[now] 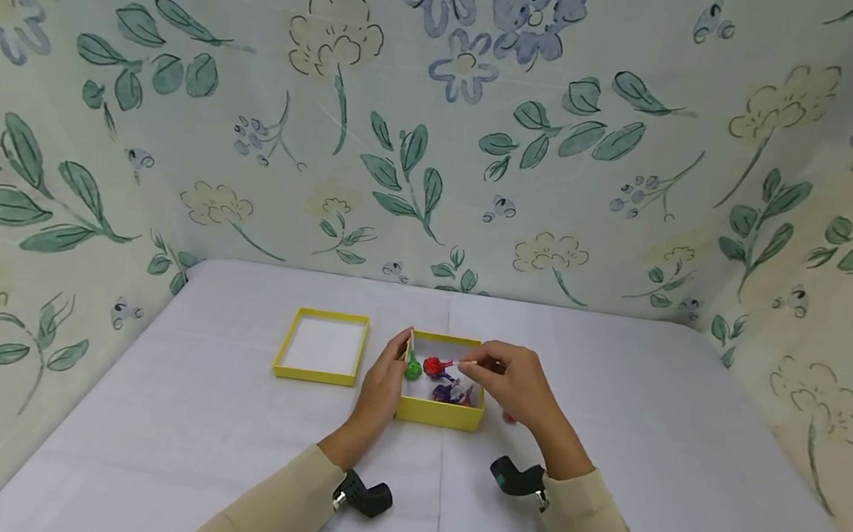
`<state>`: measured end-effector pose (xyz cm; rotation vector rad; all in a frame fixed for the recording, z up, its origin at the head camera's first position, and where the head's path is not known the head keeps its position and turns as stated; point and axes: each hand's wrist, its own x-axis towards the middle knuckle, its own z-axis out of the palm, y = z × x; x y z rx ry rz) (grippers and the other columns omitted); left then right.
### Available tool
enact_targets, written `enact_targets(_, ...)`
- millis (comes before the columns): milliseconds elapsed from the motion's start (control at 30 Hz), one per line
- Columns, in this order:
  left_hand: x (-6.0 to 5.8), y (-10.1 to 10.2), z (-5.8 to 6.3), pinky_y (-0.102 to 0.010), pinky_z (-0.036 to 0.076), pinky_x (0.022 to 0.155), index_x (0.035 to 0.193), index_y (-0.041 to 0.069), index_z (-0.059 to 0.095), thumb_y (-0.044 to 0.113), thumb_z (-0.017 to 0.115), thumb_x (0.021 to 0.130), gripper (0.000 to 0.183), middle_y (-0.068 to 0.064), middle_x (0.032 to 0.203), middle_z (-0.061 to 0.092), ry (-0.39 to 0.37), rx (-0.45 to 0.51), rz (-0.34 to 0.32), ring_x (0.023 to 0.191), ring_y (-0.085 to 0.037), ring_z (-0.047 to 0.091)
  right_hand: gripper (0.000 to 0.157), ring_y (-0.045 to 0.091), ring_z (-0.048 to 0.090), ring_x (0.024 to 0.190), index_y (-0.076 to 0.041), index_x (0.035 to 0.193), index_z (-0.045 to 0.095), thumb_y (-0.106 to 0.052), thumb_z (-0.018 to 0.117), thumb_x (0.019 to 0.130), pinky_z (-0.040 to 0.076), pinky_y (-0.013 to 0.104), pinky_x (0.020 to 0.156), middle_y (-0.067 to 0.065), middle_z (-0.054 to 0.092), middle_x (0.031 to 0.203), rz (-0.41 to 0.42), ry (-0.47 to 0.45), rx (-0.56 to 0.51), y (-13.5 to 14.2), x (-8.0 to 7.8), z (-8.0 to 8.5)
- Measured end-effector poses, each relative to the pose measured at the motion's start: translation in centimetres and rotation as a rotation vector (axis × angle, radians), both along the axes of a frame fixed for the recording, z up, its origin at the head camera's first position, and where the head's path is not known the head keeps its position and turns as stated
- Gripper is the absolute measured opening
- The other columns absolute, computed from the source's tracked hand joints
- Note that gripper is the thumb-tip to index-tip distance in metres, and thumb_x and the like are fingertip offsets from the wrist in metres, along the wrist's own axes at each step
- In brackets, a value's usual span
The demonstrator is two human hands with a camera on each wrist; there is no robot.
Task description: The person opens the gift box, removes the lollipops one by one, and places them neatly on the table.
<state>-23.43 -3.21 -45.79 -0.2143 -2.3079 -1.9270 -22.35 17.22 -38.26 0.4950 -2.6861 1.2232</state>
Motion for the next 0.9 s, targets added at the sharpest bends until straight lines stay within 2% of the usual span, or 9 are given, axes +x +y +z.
enact_targets(100, 0.0, 0.0, 0.0, -0.038, 0.024, 0.116, 0.150, 0.021, 0.035, 0.017, 0.029, 0.096, 0.054, 0.008, 0.154, 0.032, -0.009, -0.001, 0.001, 0.142, -0.013, 0.027, 0.005, 0.021, 0.055, 0.065, -0.025, 0.088, 0.073, -0.028, 0.074, 0.085, 0.047, 0.026, 0.048, -0.003, 0.064, 0.079, 0.019, -0.014, -0.042, 0.7, 0.5, 0.1)
enact_targets(200, 0.0, -0.1, 0.0, -0.037, 0.024, 0.116, 0.150, 0.021, 0.035, 0.017, 0.029, 0.096, 0.054, 0.009, 0.154, 0.032, -0.012, 0.000, 0.000, 0.142, -0.013, 0.027, 0.008, 0.022, 0.055, 0.064, -0.024, 0.089, 0.074, -0.031, 0.073, 0.085, 0.047, 0.027, 0.047, -0.003, 0.065, 0.080, 0.018, -0.019, -0.088, 1.5, 1.0, 0.2)
enact_targets(333, 0.0, -0.1, 0.0, -0.039, 0.023, 0.116, 0.151, 0.021, 0.034, 0.016, 0.030, 0.096, 0.055, 0.007, 0.154, 0.032, -0.009, 0.006, 0.000, 0.143, -0.016, 0.026, 0.015, 0.028, 0.059, 0.072, -0.018, 0.091, 0.075, -0.031, 0.073, 0.085, 0.053, 0.026, 0.060, -0.001, 0.068, 0.085, 0.012, -0.023, -0.165, 2.8, 1.5, 0.1)
enact_targets(467, -0.1, 0.0, -0.2, -0.037, 0.022, 0.116, 0.151, 0.022, 0.034, 0.016, 0.030, 0.096, 0.055, 0.008, 0.154, 0.032, -0.025, 0.011, -0.003, 0.142, -0.013, 0.026, 0.019, 0.033, 0.062, 0.080, -0.014, 0.093, 0.075, -0.032, 0.073, 0.086, 0.058, 0.031, 0.069, 0.001, 0.069, 0.089, -0.010, -0.040, -0.223, 4.0, 2.1, -0.2)
enact_targets(700, -0.2, 0.0, -0.3, -0.035, 0.022, 0.116, 0.151, 0.021, 0.034, 0.016, 0.031, 0.096, 0.055, 0.009, 0.154, 0.032, -0.014, 0.020, -0.013, 0.141, -0.012, 0.027, 0.020, 0.023, 0.060, 0.079, -0.013, 0.093, 0.074, -0.031, 0.073, 0.085, 0.058, 0.035, 0.067, 0.003, 0.068, 0.090, -0.031, -0.053, -0.243, 6.0, 3.0, -0.9)
enact_targets(900, -0.3, -0.2, -0.4, -0.035, 0.022, 0.116, 0.151, 0.020, 0.033, 0.016, 0.031, 0.097, 0.055, 0.009, 0.153, 0.032, -0.006, 0.017, -0.016, 0.141, -0.011, 0.027, 0.016, 0.021, 0.061, 0.082, -0.013, 0.092, 0.074, -0.027, 0.073, 0.086, 0.058, 0.035, 0.069, 0.004, 0.069, 0.093, -0.030, -0.074, -0.255, 7.7, 3.4, -1.6)
